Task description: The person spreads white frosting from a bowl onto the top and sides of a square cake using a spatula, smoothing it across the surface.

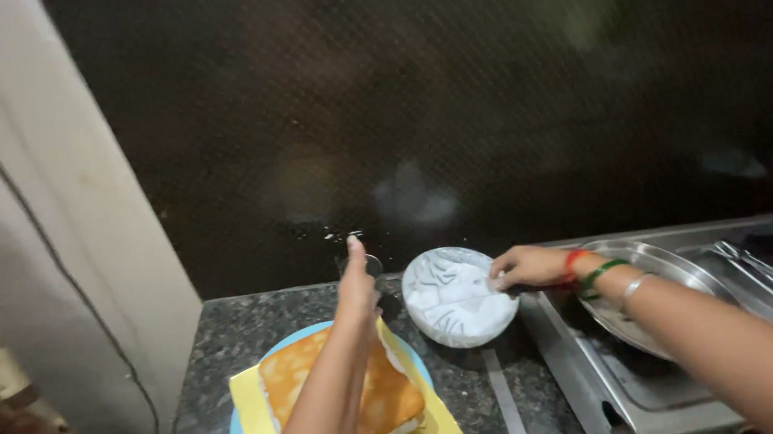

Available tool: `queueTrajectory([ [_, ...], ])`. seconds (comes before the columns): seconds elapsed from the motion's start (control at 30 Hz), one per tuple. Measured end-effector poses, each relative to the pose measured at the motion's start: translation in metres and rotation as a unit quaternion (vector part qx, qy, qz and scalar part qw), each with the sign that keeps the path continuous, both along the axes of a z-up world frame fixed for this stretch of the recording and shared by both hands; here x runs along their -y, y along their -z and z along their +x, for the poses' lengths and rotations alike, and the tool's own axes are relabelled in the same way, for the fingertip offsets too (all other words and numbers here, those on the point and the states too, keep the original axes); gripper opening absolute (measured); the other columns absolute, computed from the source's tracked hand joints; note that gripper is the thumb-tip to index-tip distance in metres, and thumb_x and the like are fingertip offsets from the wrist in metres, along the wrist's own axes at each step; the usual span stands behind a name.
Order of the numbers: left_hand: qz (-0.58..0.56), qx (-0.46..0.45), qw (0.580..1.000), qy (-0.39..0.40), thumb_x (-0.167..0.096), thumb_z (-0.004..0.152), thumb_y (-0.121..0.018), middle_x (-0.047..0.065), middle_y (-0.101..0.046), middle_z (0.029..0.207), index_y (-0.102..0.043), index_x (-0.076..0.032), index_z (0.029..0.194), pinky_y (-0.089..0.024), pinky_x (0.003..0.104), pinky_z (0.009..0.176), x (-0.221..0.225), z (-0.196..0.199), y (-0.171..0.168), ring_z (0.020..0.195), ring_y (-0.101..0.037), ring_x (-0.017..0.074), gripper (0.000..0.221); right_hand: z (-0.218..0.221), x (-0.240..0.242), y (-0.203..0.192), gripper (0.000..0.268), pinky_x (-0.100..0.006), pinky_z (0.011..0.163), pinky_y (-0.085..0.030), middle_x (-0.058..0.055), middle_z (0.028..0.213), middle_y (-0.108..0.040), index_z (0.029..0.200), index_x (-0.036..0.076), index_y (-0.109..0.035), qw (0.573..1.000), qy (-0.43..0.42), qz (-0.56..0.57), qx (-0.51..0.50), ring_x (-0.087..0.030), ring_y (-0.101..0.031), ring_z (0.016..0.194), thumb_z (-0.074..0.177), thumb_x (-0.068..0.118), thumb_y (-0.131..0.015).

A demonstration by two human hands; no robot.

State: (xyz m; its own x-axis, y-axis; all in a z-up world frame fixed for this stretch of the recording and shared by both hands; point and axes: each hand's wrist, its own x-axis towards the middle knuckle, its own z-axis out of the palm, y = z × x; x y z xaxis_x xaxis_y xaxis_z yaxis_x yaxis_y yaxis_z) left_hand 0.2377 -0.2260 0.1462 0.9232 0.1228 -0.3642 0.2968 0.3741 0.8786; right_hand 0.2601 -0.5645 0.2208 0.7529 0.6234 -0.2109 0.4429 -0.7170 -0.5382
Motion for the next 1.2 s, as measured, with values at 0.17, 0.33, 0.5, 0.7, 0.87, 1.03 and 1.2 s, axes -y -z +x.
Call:
queueTrajectory([
  [0.17, 0.016, 0.113, 0.985, -0.129, -0.080, 0.092, -0.049, 0.012, -0.053, 0.117, -0.049, 0.003, 0.144, -0.036, 0.040, 0.091, -0.100, -0.062, -0.027, 0.100, -0.046, 0.0223, 0.098, -0.057, -0.028, -0.075, 0.028, -0.029, 0.073, -0.051, -0.005, 0.093, -0.073, 0.112, 0.000, -0.074, 0.978, 0.103, 0.050, -0.174, -0.011, -0.065, 0.084, 0.095, 0.020, -0.063],
  [0.33, 0.056, 0.167, 0.946, -0.271, -0.075, 0.092, -0.045, 0.016, -0.051, 0.143, -0.044, -0.002, 0.150, -0.035, 0.040, 0.110, -0.189, -0.121, 0.016, 0.130, -0.049, 0.0255, 0.093, -0.106, -0.095, -0.137, 0.035, -0.030, 0.075, -0.052, -0.004, 0.098, -0.074, 0.123, 0.002, -0.072, 0.969, 0.128, 0.018, -0.213, -0.015, -0.069, 0.086, 0.099, 0.020, -0.054],
  [0.5, 0.063, 0.048, 0.960, -0.270, -0.080, 0.088, -0.045, 0.023, -0.049, 0.156, -0.047, 0.005, 0.148, -0.034, 0.052, 0.117, -0.227, -0.174, 0.100, 0.146, -0.042, 0.0369, 0.105, -0.137, -0.178, -0.170, 0.045, -0.026, 0.098, -0.048, -0.002, 0.111, -0.079, 0.143, 0.017, -0.060, 0.981, -0.021, -0.158, -0.115, -0.011, -0.067, 0.112, 0.100, 0.024, -0.050],
  [0.7, -0.155, -0.152, 0.974, -0.068, -0.086, 0.078, -0.046, 0.024, -0.022, 0.169, -0.017, -0.031, 0.164, -0.024, 0.085, 0.106, -0.206, -0.263, 0.044, 0.147, -0.026, 0.0641, 0.106, -0.249, -0.304, -0.202, 0.052, -0.041, 0.099, -0.038, 0.003, 0.105, -0.067, 0.131, 0.045, -0.069, 0.843, -0.199, -0.438, 0.240, -0.011, -0.060, 0.112, 0.090, 0.015, -0.055],
  [0.87, -0.174, -0.123, 0.974, -0.075, -0.085, 0.081, -0.046, 0.023, -0.017, 0.169, -0.019, -0.021, 0.164, -0.023, 0.084, 0.108, -0.218, -0.248, 0.082, 0.149, -0.023, 0.0611, 0.108, -0.259, -0.351, -0.165, 0.040, -0.042, 0.093, -0.035, 0.006, 0.094, -0.064, 0.106, 0.042, -0.079, 0.749, -0.359, -0.353, 0.430, -0.016, -0.058, 0.103, 0.081, 0.017, -0.062],
  [1.03, -0.180, -0.092, 0.976, -0.085, -0.083, 0.084, -0.049, 0.027, -0.016, 0.169, -0.020, -0.021, 0.164, -0.025, 0.083, 0.109, -0.222, -0.244, 0.099, 0.150, -0.016, 0.0580, 0.106, -0.264, -0.384, -0.134, 0.016, -0.041, 0.091, -0.036, 0.002, 0.082, -0.063, 0.076, 0.029, -0.080, 0.712, -0.408, -0.289, 0.492, -0.020, -0.057, 0.094, 0.080, 0.028, -0.065],
  [1.2, -0.160, -0.126, 0.979, -0.020, -0.084, 0.083, -0.042, 0.024, -0.032, 0.164, -0.024, -0.026, 0.162, -0.032, 0.078, 0.107, -0.218, -0.255, 0.086, 0.143, -0.040, 0.0563, 0.100, -0.279, -0.402, -0.117, 0.024, -0.039, 0.094, -0.037, 0.000, 0.084, -0.064, 0.066, 0.017, -0.073, 0.654, -0.421, -0.320, 0.542, -0.021, -0.058, 0.096, 0.081, 0.033, -0.062],
])
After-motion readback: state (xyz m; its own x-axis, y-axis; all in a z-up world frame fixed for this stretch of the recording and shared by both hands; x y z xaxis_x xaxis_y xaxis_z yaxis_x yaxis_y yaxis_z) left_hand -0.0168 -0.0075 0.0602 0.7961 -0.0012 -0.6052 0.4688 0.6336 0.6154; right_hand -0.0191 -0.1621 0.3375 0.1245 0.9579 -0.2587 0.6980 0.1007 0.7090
